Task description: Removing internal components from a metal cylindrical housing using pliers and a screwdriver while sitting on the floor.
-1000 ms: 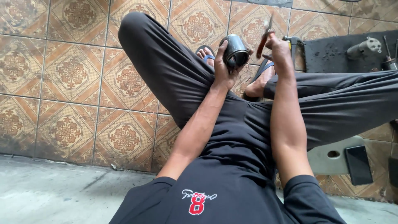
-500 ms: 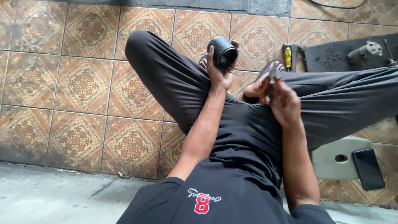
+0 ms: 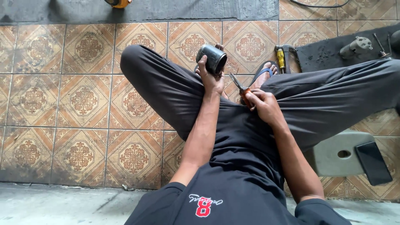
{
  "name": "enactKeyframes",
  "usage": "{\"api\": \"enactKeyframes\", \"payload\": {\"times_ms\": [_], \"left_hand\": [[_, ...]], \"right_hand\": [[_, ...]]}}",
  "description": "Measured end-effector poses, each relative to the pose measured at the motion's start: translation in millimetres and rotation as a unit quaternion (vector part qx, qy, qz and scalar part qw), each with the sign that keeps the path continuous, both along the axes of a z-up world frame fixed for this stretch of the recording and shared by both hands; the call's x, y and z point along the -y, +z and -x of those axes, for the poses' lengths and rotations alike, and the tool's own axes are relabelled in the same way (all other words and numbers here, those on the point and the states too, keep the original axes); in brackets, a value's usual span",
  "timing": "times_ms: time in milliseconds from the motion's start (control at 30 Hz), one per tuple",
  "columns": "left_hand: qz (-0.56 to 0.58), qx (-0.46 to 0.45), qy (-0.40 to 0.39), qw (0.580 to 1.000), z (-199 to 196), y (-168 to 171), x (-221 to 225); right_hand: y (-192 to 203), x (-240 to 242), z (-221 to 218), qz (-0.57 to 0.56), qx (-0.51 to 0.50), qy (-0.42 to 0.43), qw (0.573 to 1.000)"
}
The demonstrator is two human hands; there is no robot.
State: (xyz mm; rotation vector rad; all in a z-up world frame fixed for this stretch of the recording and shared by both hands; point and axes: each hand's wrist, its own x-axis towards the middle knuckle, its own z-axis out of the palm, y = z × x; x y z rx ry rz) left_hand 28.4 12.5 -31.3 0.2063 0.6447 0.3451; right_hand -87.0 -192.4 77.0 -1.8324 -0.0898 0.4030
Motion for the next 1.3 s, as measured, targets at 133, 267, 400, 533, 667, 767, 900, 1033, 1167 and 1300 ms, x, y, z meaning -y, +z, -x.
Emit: {"api": "enactKeyframes", "payload": {"times_ms": [133,267,400,533,667,767,900,1033,1167,1300], "left_hand": [[0.002,0.018,-0.016,1.000,13.1,32.0,4.5],[0.016,0.036,-0.038,0.998,16.8,37.9,8.2],[0.010,0.041,-0.054,0.998,20.6,44.1,7.7],[0.032,0.073,-0.043,0.996,21.4,37.1,3.5],[0.044,0.129,-0.048,0.990,27.7,50.2,4.5],[0.043,0.146,-0.060,0.987,24.5,40.8,4.9],[0.047,0.142,-0.070,0.986,28.3,48.5,8.3],[0.044,0.192,-0.096,0.976,32.7,51.5,10.1],[0.037,0.211,-0.123,0.969,30.8,33.7,13.2],[0.054,0.181,-0.130,0.973,29.2,45.0,8.5]], "right_hand": [[14.9,-5.4,2.1,-0.022,-0.030,-0.020,0.999],[7.4,3.2,-1.3,-0.048,-0.032,-0.024,0.998],[50.6,5.7,9.7,-0.115,-0.051,0.011,0.992],[8.9,37.0,5.4,-0.087,0.057,0.077,0.992],[49.9,19.5,9.2,0.037,0.162,0.070,0.984],[43.9,13.7,6.9,0.116,0.192,0.071,0.972],[38.5,4.3,7.3,0.163,0.188,0.071,0.966],[16.8,3.7,2.5,0.182,0.184,0.053,0.965],[7.0,2.6,1.9,0.206,0.194,0.060,0.957],[14.5,8.1,4.1,0.090,0.228,0.090,0.965]]}}
